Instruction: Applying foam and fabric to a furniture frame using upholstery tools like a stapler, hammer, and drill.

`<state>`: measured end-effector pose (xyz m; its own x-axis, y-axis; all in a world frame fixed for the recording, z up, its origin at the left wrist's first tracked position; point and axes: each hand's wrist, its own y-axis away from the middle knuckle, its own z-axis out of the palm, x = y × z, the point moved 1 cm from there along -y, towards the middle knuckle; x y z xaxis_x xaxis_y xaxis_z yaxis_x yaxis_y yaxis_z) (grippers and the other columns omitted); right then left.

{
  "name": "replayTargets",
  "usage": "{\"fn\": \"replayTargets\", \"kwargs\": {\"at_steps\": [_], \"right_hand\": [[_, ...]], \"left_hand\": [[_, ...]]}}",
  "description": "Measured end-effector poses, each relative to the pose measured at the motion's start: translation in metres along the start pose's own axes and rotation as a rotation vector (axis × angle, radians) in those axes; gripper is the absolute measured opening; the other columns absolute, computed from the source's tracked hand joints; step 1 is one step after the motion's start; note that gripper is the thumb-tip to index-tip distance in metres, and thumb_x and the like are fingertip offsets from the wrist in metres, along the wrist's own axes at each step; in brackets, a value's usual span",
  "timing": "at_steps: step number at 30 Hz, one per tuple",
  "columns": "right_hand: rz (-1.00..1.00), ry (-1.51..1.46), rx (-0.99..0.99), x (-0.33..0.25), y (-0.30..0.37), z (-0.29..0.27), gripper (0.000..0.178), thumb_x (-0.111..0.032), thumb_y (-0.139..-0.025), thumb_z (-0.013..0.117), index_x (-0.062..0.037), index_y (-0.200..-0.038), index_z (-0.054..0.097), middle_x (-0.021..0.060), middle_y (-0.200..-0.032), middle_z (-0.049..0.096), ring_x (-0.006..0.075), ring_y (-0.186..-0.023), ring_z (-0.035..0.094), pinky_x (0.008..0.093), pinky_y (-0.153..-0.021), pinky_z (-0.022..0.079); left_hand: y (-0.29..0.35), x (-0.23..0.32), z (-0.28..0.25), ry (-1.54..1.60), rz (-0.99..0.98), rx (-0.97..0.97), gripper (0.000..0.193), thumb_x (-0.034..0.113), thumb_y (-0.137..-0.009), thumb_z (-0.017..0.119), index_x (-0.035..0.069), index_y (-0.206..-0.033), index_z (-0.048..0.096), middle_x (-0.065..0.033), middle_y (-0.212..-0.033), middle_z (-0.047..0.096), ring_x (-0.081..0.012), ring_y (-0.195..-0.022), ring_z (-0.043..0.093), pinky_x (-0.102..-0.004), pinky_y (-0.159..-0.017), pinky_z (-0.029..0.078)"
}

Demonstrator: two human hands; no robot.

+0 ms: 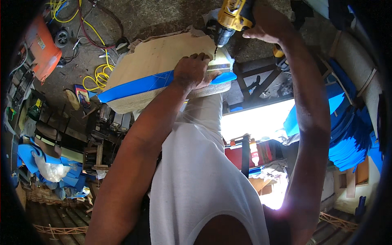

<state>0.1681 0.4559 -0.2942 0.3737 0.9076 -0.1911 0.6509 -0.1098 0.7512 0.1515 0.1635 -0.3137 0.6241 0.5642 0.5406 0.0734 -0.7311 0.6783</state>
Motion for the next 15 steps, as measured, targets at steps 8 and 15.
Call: {"fn": "replayTargets", "kwargs": {"at_steps": [8,15], "right_hand": [[-0.147,-0.074,0.006,0.005,-0.058,0.005,0.059,-0.036,-0.071,0.086,-0.0013,-0.114,0.066,0.0205,-0.104,0.072,0.0359,-0.099,0.071,0.0444,-0.088,0.057],[-0.244,-0.127,0.011,-0.009,-0.041,-0.011,0.054,-0.034,-0.070,0.086,-0.0023,-0.111,0.069,0.0201,-0.105,0.072,0.0360,-0.101,0.070,0.0446,-0.089,0.056]], "left_hand": [[0.000,-0.002,0.007,-0.019,0.032,0.090,0.067,0.066,-0.091,0.056,0.004,-0.112,0.066,-0.0150,-0.106,0.071,-0.0302,-0.099,0.071,-0.0413,-0.082,0.058],[0.002,-0.001,0.006,-0.038,0.011,0.041,0.067,0.066,-0.092,0.055,0.004,-0.115,0.064,-0.0160,-0.112,0.069,-0.0303,-0.106,0.068,-0.0422,-0.088,0.056]]}}
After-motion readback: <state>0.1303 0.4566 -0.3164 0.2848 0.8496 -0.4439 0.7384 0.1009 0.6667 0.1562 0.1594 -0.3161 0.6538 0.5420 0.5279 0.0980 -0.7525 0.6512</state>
